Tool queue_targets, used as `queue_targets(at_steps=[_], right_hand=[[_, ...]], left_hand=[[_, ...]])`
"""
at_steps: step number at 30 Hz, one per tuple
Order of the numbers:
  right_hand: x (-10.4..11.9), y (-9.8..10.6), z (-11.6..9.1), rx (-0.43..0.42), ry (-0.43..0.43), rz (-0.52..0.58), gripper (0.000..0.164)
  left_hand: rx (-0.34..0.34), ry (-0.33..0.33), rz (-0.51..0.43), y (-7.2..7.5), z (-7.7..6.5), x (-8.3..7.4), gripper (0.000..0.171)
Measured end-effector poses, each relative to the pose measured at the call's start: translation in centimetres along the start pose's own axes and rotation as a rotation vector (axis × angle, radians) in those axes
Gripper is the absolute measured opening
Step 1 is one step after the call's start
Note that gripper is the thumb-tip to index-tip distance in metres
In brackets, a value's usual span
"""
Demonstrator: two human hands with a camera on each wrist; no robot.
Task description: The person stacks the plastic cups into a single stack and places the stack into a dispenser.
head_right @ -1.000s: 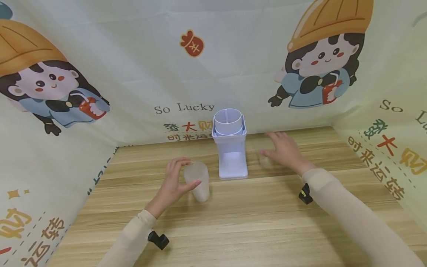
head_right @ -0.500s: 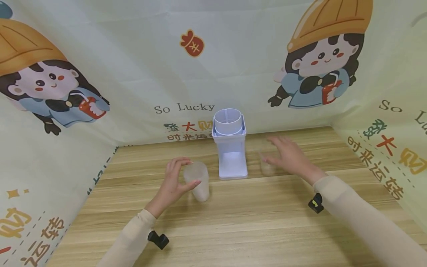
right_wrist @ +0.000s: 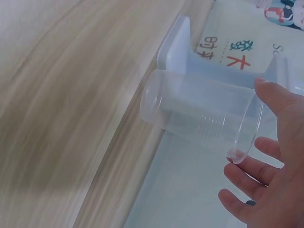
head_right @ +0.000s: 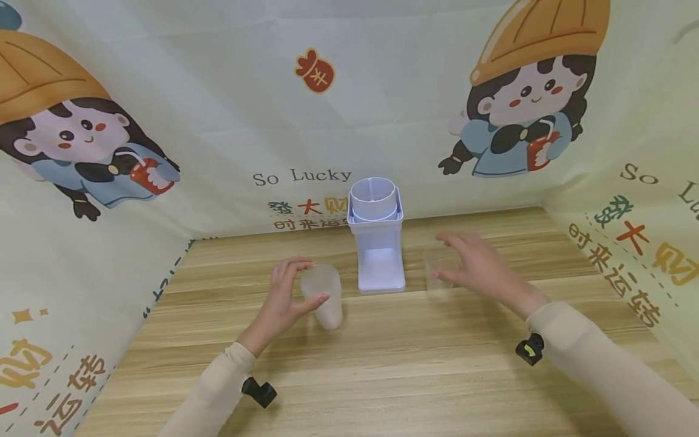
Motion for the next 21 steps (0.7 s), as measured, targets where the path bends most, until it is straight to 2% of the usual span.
queue_targets(at_steps=[13, 21], right_hand=[[2.1, -0.1, -1.3, -0.013, 0.075, -0.046, 0.076], [3.3, -0.3, -1.4, -0.02, 0.126, -0.056, 0.076]], left_hand=[[0.004, 0.007, 0.004, -0.1, 0.1, 0.1, 0.064], [-0.002, 0.001, 0.007, 0.0, 0.0, 0.0, 0.064]])
Point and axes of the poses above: each hand's wrist, its own z-axis towards the middle knuckle, its own y-axis out of the back of the hand, x = y × z, the point moved 4 cm from there along z, towards the middle knuckle, and after that the axes turned 1 degree about z, right-handed, at the moved point
